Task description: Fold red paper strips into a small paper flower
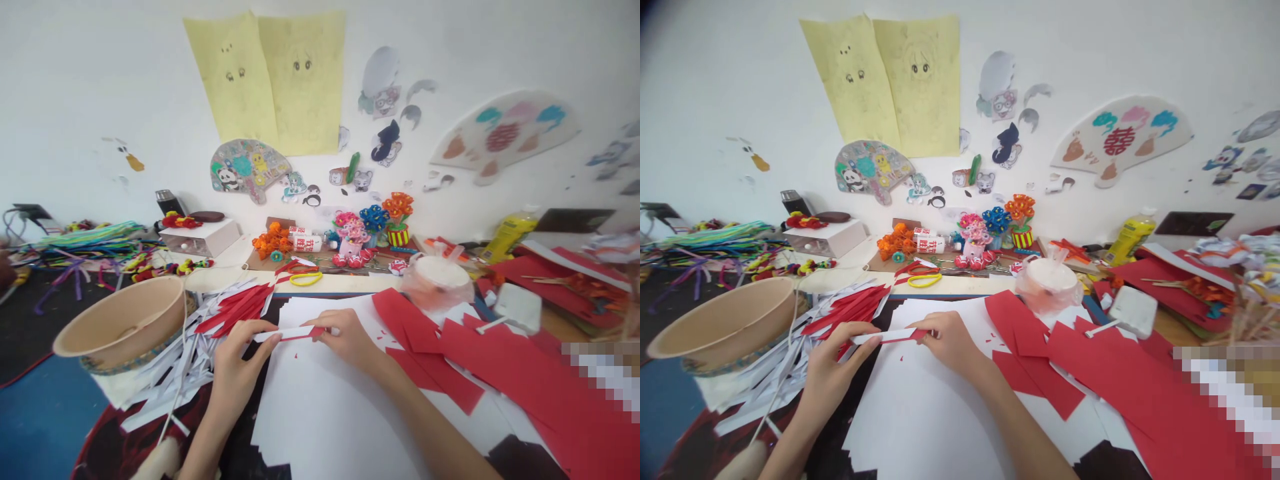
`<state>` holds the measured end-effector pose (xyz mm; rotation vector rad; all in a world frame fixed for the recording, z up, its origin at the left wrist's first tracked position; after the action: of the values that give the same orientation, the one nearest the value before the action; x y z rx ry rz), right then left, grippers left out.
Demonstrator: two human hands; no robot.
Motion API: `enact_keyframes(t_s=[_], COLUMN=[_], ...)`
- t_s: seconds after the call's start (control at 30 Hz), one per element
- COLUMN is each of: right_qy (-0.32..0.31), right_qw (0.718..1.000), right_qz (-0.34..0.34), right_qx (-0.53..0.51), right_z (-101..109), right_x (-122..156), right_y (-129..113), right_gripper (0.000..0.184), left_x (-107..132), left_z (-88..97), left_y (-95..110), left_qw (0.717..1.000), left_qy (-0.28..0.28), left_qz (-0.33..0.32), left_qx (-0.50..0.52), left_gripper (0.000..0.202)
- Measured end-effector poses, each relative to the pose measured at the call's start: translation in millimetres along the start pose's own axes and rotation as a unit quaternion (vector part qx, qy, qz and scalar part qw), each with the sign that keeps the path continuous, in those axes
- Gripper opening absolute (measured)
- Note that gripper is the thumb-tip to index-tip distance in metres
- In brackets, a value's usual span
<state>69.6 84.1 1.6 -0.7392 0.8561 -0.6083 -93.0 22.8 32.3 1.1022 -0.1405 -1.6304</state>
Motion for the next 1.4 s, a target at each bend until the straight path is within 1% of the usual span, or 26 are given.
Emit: enact_keyframes(t_s=[0.03,0.1,0.13,0.17,0.2,0.27,0.3,0.37,0.43,0.5,0.6,0.7,0.8,0.87,0.9,0.97,1.1,1.13,1.17,1.3,1.4], right_qy=[0.002,0.007,0.009,0.01,0.01,0.001,-0.01,-0.034,-0.058,-0.077,-0.103,-0.121,-0.138,-0.162,-0.174,-0.194,-0.22,-0.224,-0.222,-0.188,-0.166], right_qw=[1.0,0.999,0.999,0.998,0.997,0.993,0.991,0.987,0.983,0.979,0.973,0.97,0.966,0.955,0.948,0.936,0.915,0.912,0.911,0.922,0.929], right_qz=[-0.006,-0.027,-0.038,-0.049,-0.06,-0.081,-0.089,-0.099,-0.1,-0.103,-0.114,-0.12,-0.124,-0.135,-0.142,-0.15,-0.145,-0.15,-0.158,-0.169,-0.163], right_qx=[-0.005,-0.021,-0.031,-0.042,-0.053,-0.081,-0.096,-0.123,-0.143,-0.157,-0.171,-0.17,-0.181,-0.209,-0.225,-0.253,-0.304,-0.309,-0.309,-0.293,-0.289], right_z=[0.9,2.4,2.9,3.3,3.5,2.4,1.0,-1.6,-3.7,-5.3,-8.5,-10.6,-12.3,-15.7,-17.1,-18.5,-18.9,-19.6,-20.2,-20.4,-20.2], right_x=[-0.2,-0.4,-0.5,-0.4,-0.4,0.0,0.2,0.5,0.8,1.3,2.8,4.2,5.7,8.1,9.5,11.9,14.0,14.4,14.6,12.5,11.1], right_y=[0.3,1.6,2.3,2.9,3.6,5.3,5.8,5.8,4.3,3.2,3.1,2.7,3.1,4.3,4.7,3.3,-7.6,-8.8,-8.8,-4.3,-1.0], right_gripper=[0.026,0.023,0.021,0.02,0.019,0.02,0.021,0.023,0.023,0.021,0.019,0.023,0.026,0.024,0.023,0.024,0.046,0.049,0.048,0.033,0.032], left_x=[1.3,5.8,8.6,11.1,12.3,11.9,10.6,7.3,4.4,2.9,3.8,5.8,7.2,8.0,8.3,9.0,12.0,13.0,14.2,18.2,18.9], left_z=[4.7,19.4,25.9,28.5,26.5,15.1,9.6,3.6,2.1,2.3,6.1,9.2,4.7,1.5,1.2,2.4,3.6,3.4,3.1,-0.2,-1.7], left_y=[0.8,8.1,15.1,24.0,32.3,42.4,43.5,41.9,40.3,41.2,47.1,56.2,67.1,72.4,73.5,72.6,63.3,61.3,59.9,59.6,59.1], left_qw=[1.0,0.995,0.99,0.985,0.983,0.982,0.983,0.984,0.982,0.978,0.966,0.95,0.937,0.929,0.926,0.925,0.93,0.932,0.932,0.929,0.929], left_qy=[0.023,0.095,0.127,0.141,0.131,0.075,0.05,0.028,0.029,0.034,0.054,0.07,0.041,0.022,0.021,0.033,0.053,0.057,0.061,0.066,0.069], left_qz=[0.001,-0.019,-0.043,-0.077,-0.109,-0.145,-0.146,-0.13,-0.122,-0.133,-0.172,-0.22,-0.279,-0.309,-0.317,-0.32,-0.299,-0.293,-0.289,-0.286,-0.276], left_qx=[-0.002,-0.025,-0.043,-0.061,-0.075,-0.092,-0.1,-0.119,-0.138,-0.157,-0.185,-0.21,-0.208,-0.203,-0.203,-0.205,-0.205,-0.207,-0.21,-0.228,-0.238], left_gripper=[0.01,0.006,0.005,0.004,0.003,0.003,0.003,0.007,0.013,0.016,0.018,0.013,0.007,0.005,0.005,0.007,0.008,0.007,0.006,0.003,0.005])
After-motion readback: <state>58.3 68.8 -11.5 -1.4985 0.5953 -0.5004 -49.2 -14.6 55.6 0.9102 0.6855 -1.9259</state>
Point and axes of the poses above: each hand's wrist, its own x-axis away from the middle knuckle, its own z-axis out of the back of the hand, y = z × x, the point moved 9 cm from there along -x, towards the middle knuckle
